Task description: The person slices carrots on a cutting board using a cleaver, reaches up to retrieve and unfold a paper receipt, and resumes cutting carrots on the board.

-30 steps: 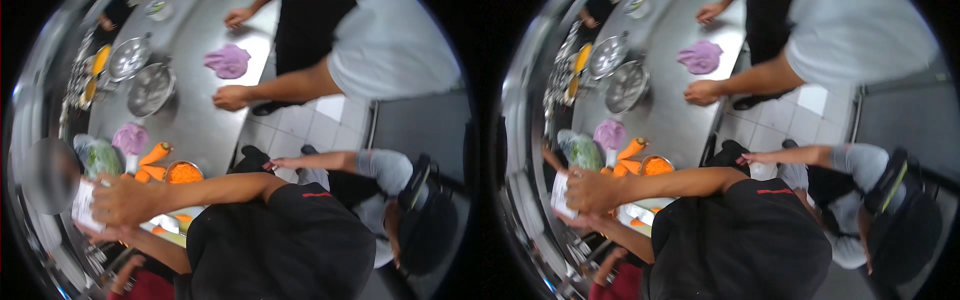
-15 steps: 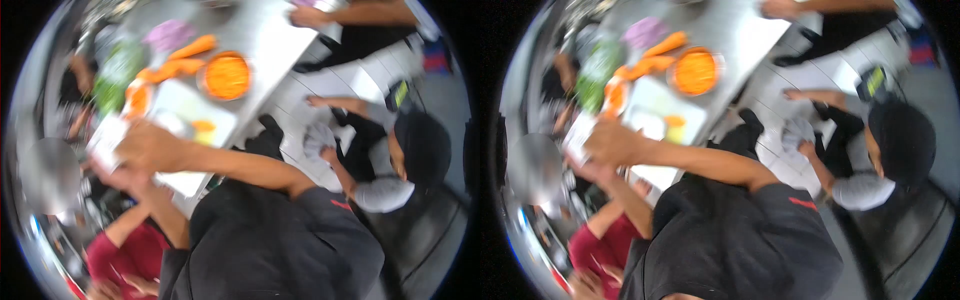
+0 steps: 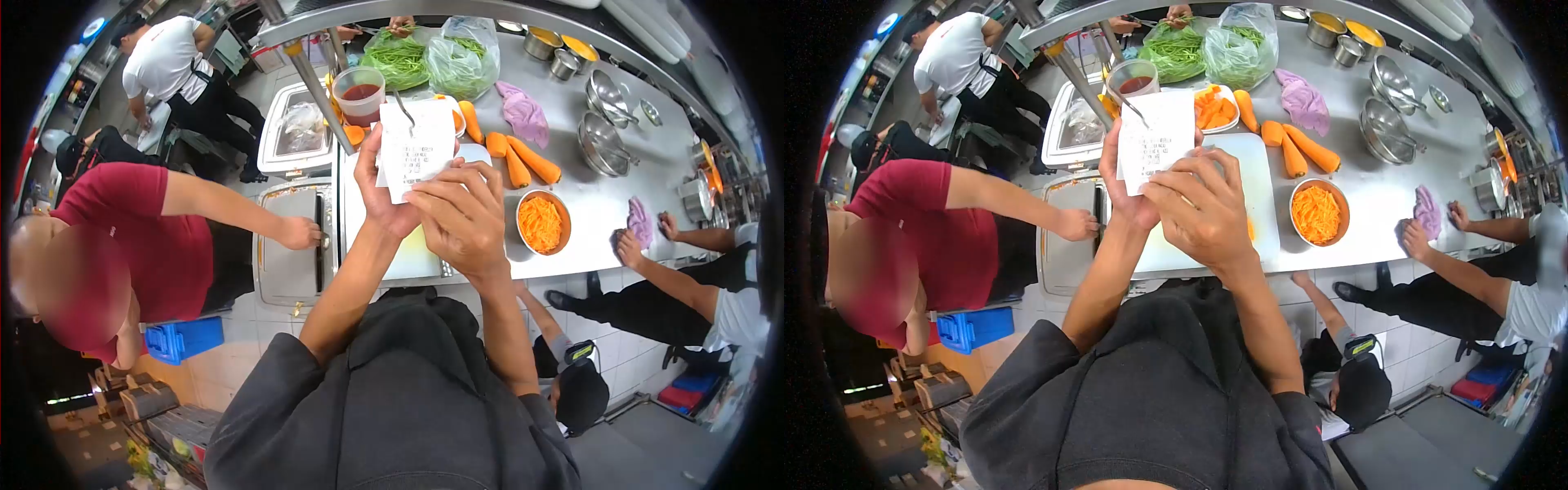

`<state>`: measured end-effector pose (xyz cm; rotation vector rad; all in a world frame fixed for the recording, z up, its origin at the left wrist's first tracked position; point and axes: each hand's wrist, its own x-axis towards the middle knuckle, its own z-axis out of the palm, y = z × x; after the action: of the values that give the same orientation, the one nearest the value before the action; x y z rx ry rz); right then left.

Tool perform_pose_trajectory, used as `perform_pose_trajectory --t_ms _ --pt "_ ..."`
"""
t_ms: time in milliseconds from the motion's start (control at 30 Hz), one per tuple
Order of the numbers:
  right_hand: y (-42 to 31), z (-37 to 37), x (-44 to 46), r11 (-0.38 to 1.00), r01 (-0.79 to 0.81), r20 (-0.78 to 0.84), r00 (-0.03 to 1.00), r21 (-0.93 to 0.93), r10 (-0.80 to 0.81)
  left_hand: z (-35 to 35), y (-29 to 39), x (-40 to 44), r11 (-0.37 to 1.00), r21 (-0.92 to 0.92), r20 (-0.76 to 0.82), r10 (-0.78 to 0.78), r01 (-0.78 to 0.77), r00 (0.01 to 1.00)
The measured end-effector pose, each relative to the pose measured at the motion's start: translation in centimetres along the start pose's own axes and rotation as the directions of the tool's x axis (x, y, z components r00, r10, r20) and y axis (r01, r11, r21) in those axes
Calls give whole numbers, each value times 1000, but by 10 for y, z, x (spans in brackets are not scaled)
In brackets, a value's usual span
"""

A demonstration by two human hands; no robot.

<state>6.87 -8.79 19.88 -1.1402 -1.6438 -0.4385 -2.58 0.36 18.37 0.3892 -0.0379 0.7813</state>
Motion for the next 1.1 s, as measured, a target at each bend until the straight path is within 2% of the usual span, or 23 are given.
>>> perform_pose_trajectory --t_ms 200,267,333,367,433,533,600,700,767,867,1033,1100 --pt "-6 19 7 999 34 17 999 2 -34 -13 17 -2 998 -60 12 12 -11 1000" --pt "-4 20 11 999 49 35 998 -7 -49 -9 19 -1 998 -25 6 51 -51 999" --pt "5 19 21 1000 -9 -136 991 5 10 -8 22 1 996 -83 -15 35 -36 999" --pt "9 20 26 1000 -10 -130 991 4 10 -10 23 2 990 -137 -35 18 -23 999" --pt "12 20 38 992 -96 -218 970 81 112 -13 25 2 988 -156 3 6 -5 1000" --pt "10 21 44 997 -82 -202 976 1 80 -15 27 4 981 -189 80 -19 34 997" --pt "12 24 46 996 -73 -185 981 -46 63 -12 28 7 989 -149 24 -6 10 1000" --pt "12 30 48 993 -91 -250 966 -76 69 -18 29 10 987 -158 -19 -25 22 1000" --pt "9 31 50 975 -160 -218 968 -157 123 -17 30 12 989 -146 -31 -29 25 999" --pt "12 32 52 979 -181 -222 962 -93 157 -16 29 17 991 -129 -36 -29 24 999" --pt "18 33 56 980 -137 -197 975 -144 108 -15 33 24 996 -88 -39 -14 11 999" --pt "22 35 57 977 -131 -178 979 -170 101 -17 34 29 989 -145 -61 -16 7 998"
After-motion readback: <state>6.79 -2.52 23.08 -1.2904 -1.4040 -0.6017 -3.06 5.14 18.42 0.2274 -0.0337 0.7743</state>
